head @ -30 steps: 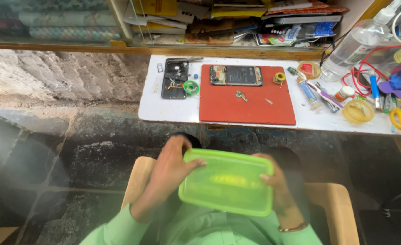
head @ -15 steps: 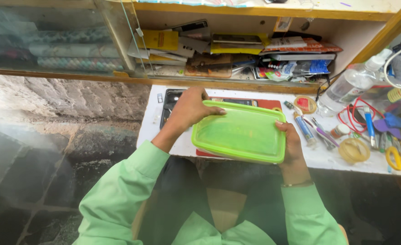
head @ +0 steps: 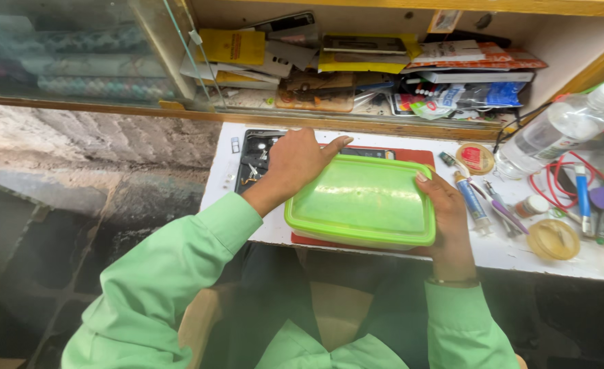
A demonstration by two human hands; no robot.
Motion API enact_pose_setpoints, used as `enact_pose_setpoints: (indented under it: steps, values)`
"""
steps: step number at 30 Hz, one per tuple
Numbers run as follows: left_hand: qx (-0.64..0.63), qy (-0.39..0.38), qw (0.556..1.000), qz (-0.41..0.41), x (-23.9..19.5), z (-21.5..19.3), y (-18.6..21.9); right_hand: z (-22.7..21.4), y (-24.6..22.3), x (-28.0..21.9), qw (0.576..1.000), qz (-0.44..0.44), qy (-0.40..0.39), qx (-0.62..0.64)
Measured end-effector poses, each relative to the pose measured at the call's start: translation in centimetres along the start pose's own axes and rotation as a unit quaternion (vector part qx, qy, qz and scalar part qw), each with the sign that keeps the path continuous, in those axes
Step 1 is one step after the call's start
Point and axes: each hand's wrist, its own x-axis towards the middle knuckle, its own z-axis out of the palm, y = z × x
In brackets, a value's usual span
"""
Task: The person works at a cluttered workbench, handling small electronic components and tools. They manipulate a small circuit board and a metallic cylindrical part, then open a green plastic container to retrieve packaged electronic parts. The person examines the parts and packaging before placing them back on the workbench.
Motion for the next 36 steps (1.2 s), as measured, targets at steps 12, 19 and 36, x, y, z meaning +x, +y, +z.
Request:
enact_pose_setpoints:
  steps: [12,19,36]
  values:
    - [-0.022,-0.01,0.999,-0.023,-0.2,-0.4,0.7,-0.7,0.2,0.3,0.997,-0.01,0.013,-0.073]
    - [-0.01,0.009,0.999,-0.036,0.0,-0.6,1.1,-1.7,0.7,1.2,0.988,-0.049,0.016,-0.148]
    - [-0.031,0.058,0.997,-0.037,0.2,-1.0,1.1,-1.7,1.1,0.9,0.988,-0.106,0.028,-0.113]
